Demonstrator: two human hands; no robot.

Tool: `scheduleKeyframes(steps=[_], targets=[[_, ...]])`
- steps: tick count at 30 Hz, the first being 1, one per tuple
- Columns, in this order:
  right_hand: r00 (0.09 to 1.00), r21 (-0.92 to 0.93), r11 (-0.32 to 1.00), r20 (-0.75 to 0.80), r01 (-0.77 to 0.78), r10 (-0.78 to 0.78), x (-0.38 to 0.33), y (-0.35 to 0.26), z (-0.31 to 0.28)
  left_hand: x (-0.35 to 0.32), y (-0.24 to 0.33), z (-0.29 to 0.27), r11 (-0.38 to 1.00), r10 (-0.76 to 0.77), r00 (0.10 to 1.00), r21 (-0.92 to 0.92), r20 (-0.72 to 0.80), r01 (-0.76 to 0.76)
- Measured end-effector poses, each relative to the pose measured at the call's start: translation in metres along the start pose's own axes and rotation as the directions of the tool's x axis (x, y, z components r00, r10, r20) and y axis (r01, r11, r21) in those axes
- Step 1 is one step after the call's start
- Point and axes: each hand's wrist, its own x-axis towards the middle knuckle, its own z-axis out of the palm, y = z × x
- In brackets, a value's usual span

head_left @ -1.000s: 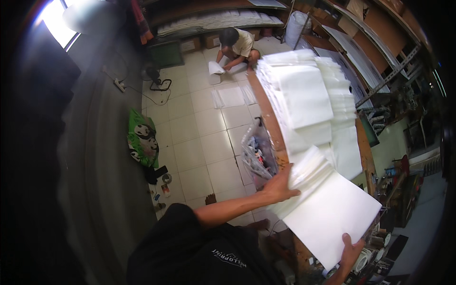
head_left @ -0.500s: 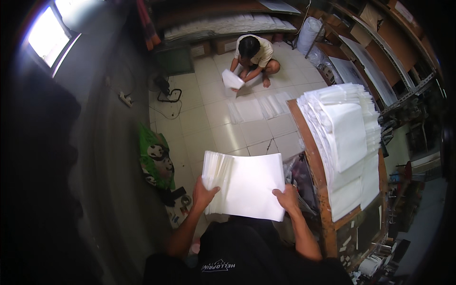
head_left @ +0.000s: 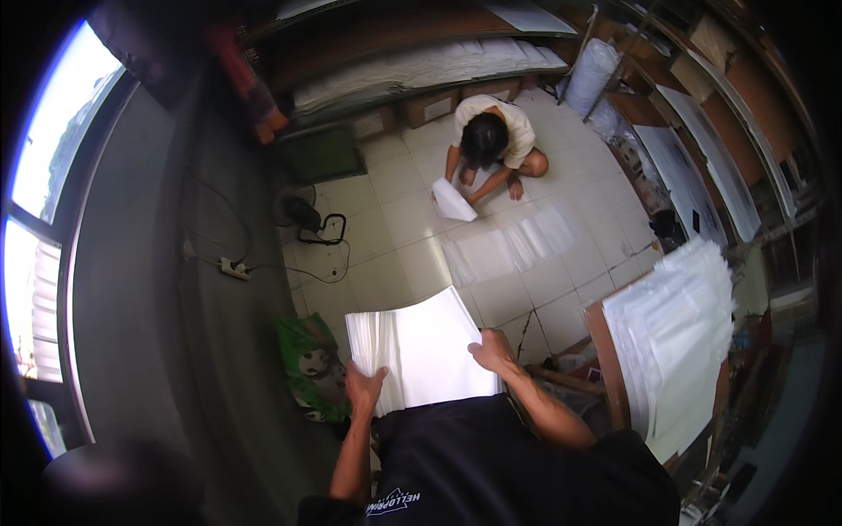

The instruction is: The person handles white fabric pieces, then applies masking tape to the edges of a green screen-printing frame. The person secures the frame onto a workbench using clamps and adjusts the tension.

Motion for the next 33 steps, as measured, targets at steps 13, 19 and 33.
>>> scheduleKeyframes(steps=[13, 19, 33], targets=[[0.960, 0.288, 0.938, -0.146, -0.191, 0.240, 0.266, -0.112, -0.097, 0.354, 0.176, 0.027, 0.985, 0.117, 0.974, 0.103, 0.192, -0.138], [0.908, 0.440, 0.883, -0.285, -0.160, 0.307, 0.379, -0.146, -0.143, 0.496, 0.291, 0.037, 0.978, 0.203, 0.926, -0.027, 0.319, -0.205], [0.885, 0.539, 0.815, -0.247, -0.213, 0.395, 0.780, -0.133, -0.323, 0.822, 0.513, 0.229, 0.982, 0.175, 0.927, -0.129, 0.331, -0.139]])
